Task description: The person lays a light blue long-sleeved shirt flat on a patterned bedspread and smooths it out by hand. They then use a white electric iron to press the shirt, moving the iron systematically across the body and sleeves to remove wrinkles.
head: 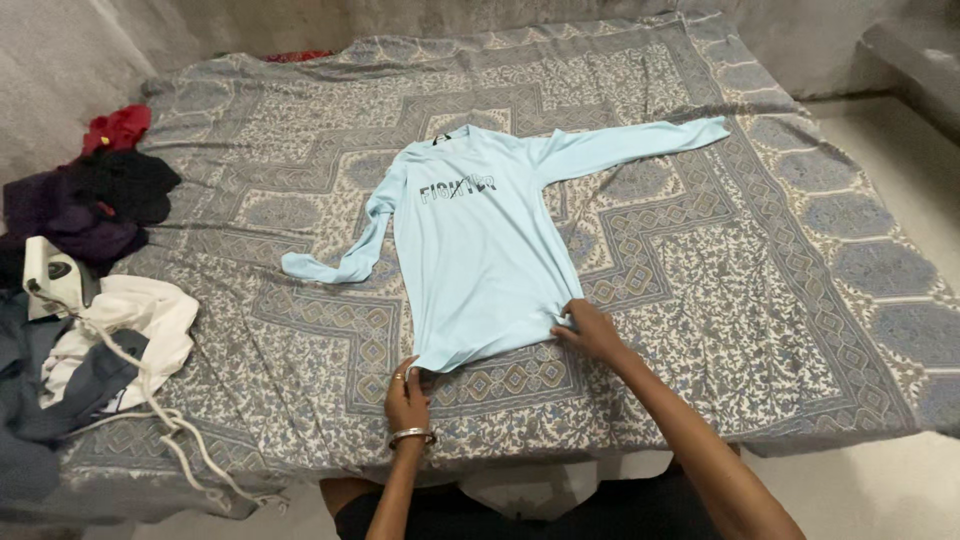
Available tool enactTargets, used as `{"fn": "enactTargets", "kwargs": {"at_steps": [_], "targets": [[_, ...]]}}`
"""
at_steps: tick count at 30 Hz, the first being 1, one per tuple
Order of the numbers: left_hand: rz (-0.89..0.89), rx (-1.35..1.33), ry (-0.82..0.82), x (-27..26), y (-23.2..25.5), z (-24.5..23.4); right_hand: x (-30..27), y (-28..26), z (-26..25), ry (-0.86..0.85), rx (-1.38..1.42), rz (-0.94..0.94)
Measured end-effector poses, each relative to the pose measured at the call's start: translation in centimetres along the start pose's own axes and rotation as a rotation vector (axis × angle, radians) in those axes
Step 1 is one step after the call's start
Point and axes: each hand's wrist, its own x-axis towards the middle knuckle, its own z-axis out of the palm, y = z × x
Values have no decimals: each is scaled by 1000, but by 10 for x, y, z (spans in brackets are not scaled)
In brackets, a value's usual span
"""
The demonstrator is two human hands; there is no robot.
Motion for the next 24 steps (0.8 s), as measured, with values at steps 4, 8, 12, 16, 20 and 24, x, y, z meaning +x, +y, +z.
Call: {"fn": "enactTargets", "kwargs": {"at_steps": [4,8,12,16,20,24], "targets": [[-277,-378,-9,16,-2,-12,-4,2,-19,-27,145,35],[-171,-509,-1,21,25,-39,-29,12,-39,-101,490,-121],[169,-254,-71,8,49,-63,-57,15,-58,11,326,-110],[379,133,-35,-22,40,-81,-87,6,-57,139,85,-137],[3,341,-126,-39,20,-90,-101,-2,-57,89,-31,-203],[62,357,-192,-45,7,-91,-118,0,-58,122,-147,-373]]}}
